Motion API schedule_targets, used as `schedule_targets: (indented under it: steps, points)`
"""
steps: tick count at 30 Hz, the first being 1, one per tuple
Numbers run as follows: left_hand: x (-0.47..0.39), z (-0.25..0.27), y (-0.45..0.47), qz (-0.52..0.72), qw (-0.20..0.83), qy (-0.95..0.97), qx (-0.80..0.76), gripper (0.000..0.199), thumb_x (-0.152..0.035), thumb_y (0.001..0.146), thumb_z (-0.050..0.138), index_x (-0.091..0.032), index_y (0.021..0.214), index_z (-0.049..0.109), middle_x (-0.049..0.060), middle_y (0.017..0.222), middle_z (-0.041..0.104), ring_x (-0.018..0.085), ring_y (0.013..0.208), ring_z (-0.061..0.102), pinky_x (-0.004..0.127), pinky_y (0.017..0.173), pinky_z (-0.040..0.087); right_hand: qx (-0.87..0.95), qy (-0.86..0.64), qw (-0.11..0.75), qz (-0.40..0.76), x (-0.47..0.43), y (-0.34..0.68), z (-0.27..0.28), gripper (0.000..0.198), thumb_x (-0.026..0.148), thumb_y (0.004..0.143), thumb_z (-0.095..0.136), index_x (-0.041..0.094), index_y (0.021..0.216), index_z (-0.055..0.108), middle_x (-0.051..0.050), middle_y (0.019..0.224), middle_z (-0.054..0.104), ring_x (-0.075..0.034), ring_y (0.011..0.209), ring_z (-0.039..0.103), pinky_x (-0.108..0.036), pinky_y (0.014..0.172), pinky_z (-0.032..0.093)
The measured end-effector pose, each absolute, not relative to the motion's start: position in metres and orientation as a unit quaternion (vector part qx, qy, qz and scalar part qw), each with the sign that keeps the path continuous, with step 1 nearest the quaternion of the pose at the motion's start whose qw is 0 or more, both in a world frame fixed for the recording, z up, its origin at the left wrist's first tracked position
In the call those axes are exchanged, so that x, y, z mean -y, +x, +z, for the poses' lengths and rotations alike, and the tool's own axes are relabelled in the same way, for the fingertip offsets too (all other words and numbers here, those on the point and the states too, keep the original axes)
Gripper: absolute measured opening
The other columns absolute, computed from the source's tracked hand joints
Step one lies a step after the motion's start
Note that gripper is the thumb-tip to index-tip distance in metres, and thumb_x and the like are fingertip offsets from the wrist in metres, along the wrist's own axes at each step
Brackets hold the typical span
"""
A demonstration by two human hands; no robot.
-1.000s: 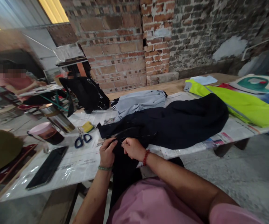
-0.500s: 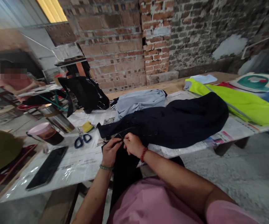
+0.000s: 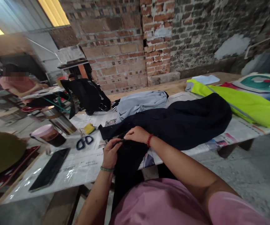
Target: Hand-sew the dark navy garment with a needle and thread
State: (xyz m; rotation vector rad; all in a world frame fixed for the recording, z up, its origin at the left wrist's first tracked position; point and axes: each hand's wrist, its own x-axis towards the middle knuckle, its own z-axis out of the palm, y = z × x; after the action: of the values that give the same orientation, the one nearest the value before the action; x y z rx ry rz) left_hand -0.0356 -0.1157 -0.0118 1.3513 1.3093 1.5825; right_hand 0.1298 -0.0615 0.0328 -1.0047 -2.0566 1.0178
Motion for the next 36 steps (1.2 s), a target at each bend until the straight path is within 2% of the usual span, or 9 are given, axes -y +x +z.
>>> schedule_targets:
  steps: [3,8,10,12,21,28,31,36]
  points:
    - [0.113,-0.014,-0.035,0.620,0.380,0.486,-0.485,0.020,-0.021,0.057,0.066,-0.018,0.077,0.063,0.001,0.076,0.065,0.015,0.074,0.059,0.028,0.072,0.045,0.733,-0.388,0.331,0.450,0.061,0.117,0.022,0.019,0.032,0.066,0.058,0.017,0.073,0.069,0.000,0.068,0.065,-0.013,0.067,0.058,-0.022,0.061,0.042]
    - [0.111,-0.017,-0.035,0.619,0.431,0.458,-0.471,0.021,-0.019,0.057,0.067,-0.018,0.077,0.061,-0.002,0.071,0.062,0.010,0.065,0.055,0.022,0.063,0.043,0.643,-0.404,0.371,0.534,0.063,0.107,0.020,0.007,0.020,0.061,0.061,0.014,0.064,0.065,0.002,0.058,0.061,-0.008,0.056,0.053,-0.019,0.056,0.040]
    - [0.111,-0.017,-0.035,0.615,0.452,0.452,-0.462,0.021,-0.019,0.058,0.067,-0.018,0.078,0.060,-0.004,0.066,0.059,0.008,0.059,0.052,0.020,0.058,0.041,0.590,-0.399,0.394,0.581,0.063,0.104,0.022,0.004,0.015,0.062,0.059,0.013,0.059,0.061,0.003,0.054,0.059,-0.007,0.052,0.051,-0.018,0.054,0.040]
    - [0.111,-0.017,-0.035,0.611,0.469,0.445,-0.456,0.023,-0.020,0.058,0.068,-0.018,0.079,0.059,-0.006,0.059,0.054,0.006,0.053,0.048,0.018,0.054,0.038,0.543,-0.392,0.416,0.615,0.062,0.101,0.023,0.008,0.013,0.065,0.055,0.013,0.057,0.056,0.003,0.051,0.057,-0.006,0.049,0.051,-0.018,0.054,0.041]
    - [0.109,-0.013,-0.037,0.634,0.505,0.389,-0.438,0.023,-0.018,0.055,0.070,-0.016,0.076,0.059,-0.008,0.050,0.043,0.004,0.048,0.040,0.016,0.051,0.034,0.480,-0.419,0.448,0.627,0.043,0.085,0.031,0.015,0.007,0.073,0.048,0.013,0.059,0.048,0.004,0.048,0.053,-0.003,0.041,0.048,-0.015,0.047,0.040]
    - [0.110,-0.012,-0.037,0.635,0.518,0.376,-0.432,0.024,-0.016,0.054,0.070,-0.017,0.076,0.061,-0.007,0.051,0.047,0.006,0.052,0.045,0.018,0.053,0.035,0.470,-0.385,0.421,0.673,0.033,0.096,0.047,0.010,0.018,0.084,0.038,0.017,0.074,0.041,0.002,0.058,0.060,-0.008,0.038,0.054,-0.016,0.035,0.035]
    - [0.110,-0.011,-0.036,0.626,0.531,0.375,-0.432,0.025,-0.016,0.054,0.070,-0.017,0.077,0.061,-0.006,0.054,0.051,0.007,0.055,0.049,0.019,0.055,0.037,0.450,-0.331,0.412,0.719,0.029,0.098,0.050,0.009,0.018,0.086,0.035,0.019,0.078,0.039,0.004,0.056,0.058,-0.010,0.041,0.057,-0.018,0.037,0.042]
    - [0.111,-0.010,-0.036,0.617,0.539,0.372,-0.437,0.028,-0.017,0.055,0.068,-0.018,0.081,0.061,-0.006,0.056,0.054,0.007,0.055,0.051,0.019,0.055,0.039,0.415,-0.299,0.432,0.743,0.011,0.106,0.056,0.014,0.005,0.083,0.039,0.014,0.074,0.042,0.001,0.057,0.059,-0.011,0.052,0.062,-0.025,0.051,0.052]
